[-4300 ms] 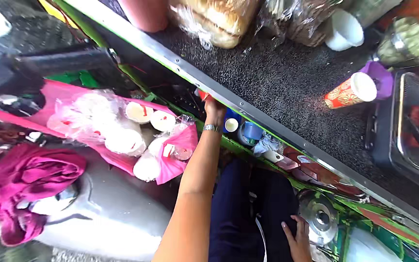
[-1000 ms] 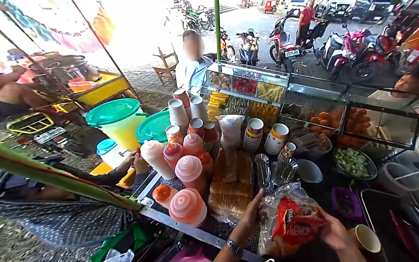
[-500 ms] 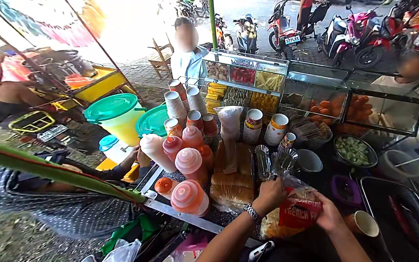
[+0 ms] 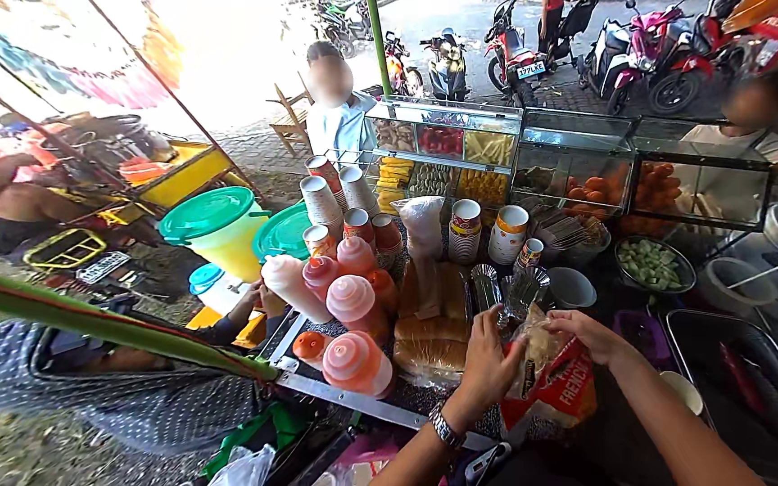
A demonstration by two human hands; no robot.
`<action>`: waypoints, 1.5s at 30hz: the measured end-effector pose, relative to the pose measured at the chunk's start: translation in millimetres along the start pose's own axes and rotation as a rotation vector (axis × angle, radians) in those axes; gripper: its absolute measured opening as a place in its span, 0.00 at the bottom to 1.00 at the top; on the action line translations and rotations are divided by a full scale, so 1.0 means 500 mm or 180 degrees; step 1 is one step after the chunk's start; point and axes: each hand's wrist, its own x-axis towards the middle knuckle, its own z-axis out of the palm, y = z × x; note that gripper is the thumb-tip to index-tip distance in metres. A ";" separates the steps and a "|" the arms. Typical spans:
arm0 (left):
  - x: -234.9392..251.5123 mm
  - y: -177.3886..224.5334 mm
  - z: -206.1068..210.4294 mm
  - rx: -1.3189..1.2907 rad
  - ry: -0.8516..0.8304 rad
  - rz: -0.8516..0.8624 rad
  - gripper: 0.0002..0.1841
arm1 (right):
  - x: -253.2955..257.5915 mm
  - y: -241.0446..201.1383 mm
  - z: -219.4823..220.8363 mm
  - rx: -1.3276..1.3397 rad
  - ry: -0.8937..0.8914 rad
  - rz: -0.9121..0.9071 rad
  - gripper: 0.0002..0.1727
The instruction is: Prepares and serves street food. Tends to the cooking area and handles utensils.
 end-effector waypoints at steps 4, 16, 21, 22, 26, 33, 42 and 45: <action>-0.011 0.058 0.010 0.1163 -0.0793 0.0090 0.46 | 0.017 -0.008 0.026 -0.0396 -0.0675 0.0007 0.06; 0.057 -0.009 0.033 0.0007 -0.1315 -0.0094 0.26 | -0.091 0.086 0.051 -0.2308 0.1031 -0.0542 0.32; 0.046 -0.007 0.090 0.1327 -0.1531 0.0226 0.26 | -0.092 0.102 0.083 -0.2171 0.1694 -0.1137 0.25; 0.049 0.002 0.088 0.1454 -0.1475 0.0162 0.21 | -0.090 0.104 0.093 -0.2396 0.1866 -0.1214 0.27; 0.047 0.019 0.065 0.1398 -0.1136 -0.0077 0.18 | -0.090 0.130 0.113 -0.3276 0.2554 -0.1264 0.42; 0.037 -0.046 0.060 -0.1594 -0.0913 -0.0907 0.16 | -0.118 0.150 0.162 -0.2738 0.2397 -0.0960 0.58; 0.047 -0.036 0.058 -0.3084 -0.0221 -0.2101 0.18 | -0.128 0.122 0.058 -0.1966 0.1890 0.0041 0.16; 0.044 -0.039 0.073 -0.3067 -0.0232 -0.2193 0.15 | -0.127 0.136 0.025 0.0154 0.1896 0.0225 0.12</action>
